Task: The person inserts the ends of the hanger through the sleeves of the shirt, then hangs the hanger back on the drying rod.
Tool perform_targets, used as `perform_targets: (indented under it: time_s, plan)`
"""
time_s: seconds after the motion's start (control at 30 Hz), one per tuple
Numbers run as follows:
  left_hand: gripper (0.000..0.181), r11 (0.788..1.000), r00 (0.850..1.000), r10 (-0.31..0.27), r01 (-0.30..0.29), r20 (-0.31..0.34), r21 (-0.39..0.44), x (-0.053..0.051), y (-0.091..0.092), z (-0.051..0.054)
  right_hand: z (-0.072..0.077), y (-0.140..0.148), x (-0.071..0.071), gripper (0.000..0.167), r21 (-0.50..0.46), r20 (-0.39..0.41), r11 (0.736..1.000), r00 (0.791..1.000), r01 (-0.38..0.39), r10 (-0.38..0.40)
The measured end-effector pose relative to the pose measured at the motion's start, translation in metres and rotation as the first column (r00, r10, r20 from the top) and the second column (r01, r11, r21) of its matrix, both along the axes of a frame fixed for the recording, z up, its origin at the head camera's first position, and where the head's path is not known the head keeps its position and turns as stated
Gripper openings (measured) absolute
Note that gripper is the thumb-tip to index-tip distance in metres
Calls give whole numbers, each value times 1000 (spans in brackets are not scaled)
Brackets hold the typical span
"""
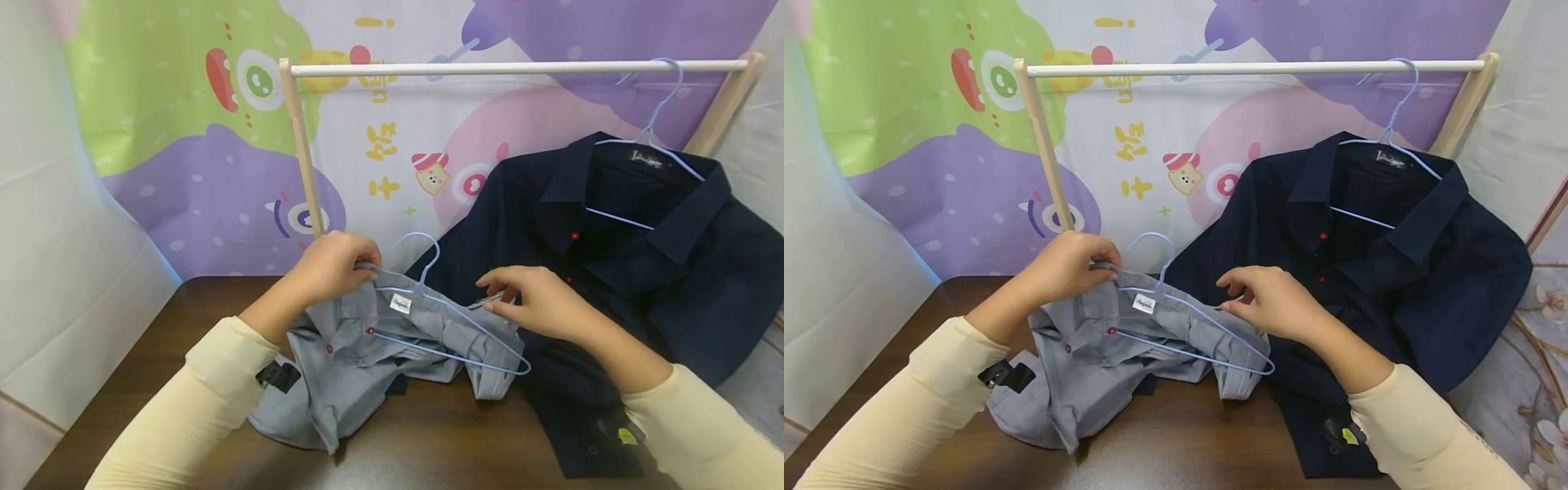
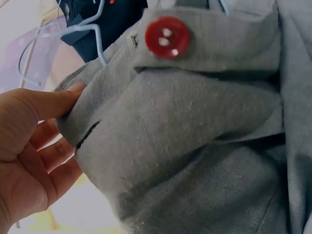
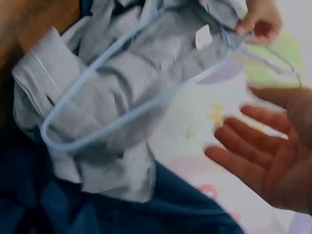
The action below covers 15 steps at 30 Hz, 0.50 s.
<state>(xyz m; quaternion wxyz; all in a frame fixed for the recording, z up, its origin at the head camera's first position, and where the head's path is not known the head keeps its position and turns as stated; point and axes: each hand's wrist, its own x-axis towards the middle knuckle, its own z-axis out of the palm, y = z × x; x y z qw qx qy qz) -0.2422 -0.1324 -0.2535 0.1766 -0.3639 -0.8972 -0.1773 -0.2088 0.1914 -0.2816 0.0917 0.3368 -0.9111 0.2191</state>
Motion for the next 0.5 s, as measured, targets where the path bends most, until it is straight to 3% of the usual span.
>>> perform_targets:
  time_s: [0.13, 0.33, 0.4, 0.5]
  plan:
    - [13, 1000, 1000, 0, 0, 24, 16, -1, -2, -6, -14, -1, -1, 34, 30, 99, 997, 992, -75, 72]
    - [12, 999, 999, -3, 1, 41, 54, -2, -3, -11, -32, -17, -2, 10, 101, -50, 990, 993, -100, 105]
    - [12, 997, 999, -9, 5, 51, 74, -3, -3, -12, -35, -21, -2, 8, 88, -51, 991, 993, -104, 109]
    - [12, 996, 997, -13, 7, 73, 92, -3, -4, -13, -38, -25, -2, 6, 50, 24, 991, 992, -128, 127]
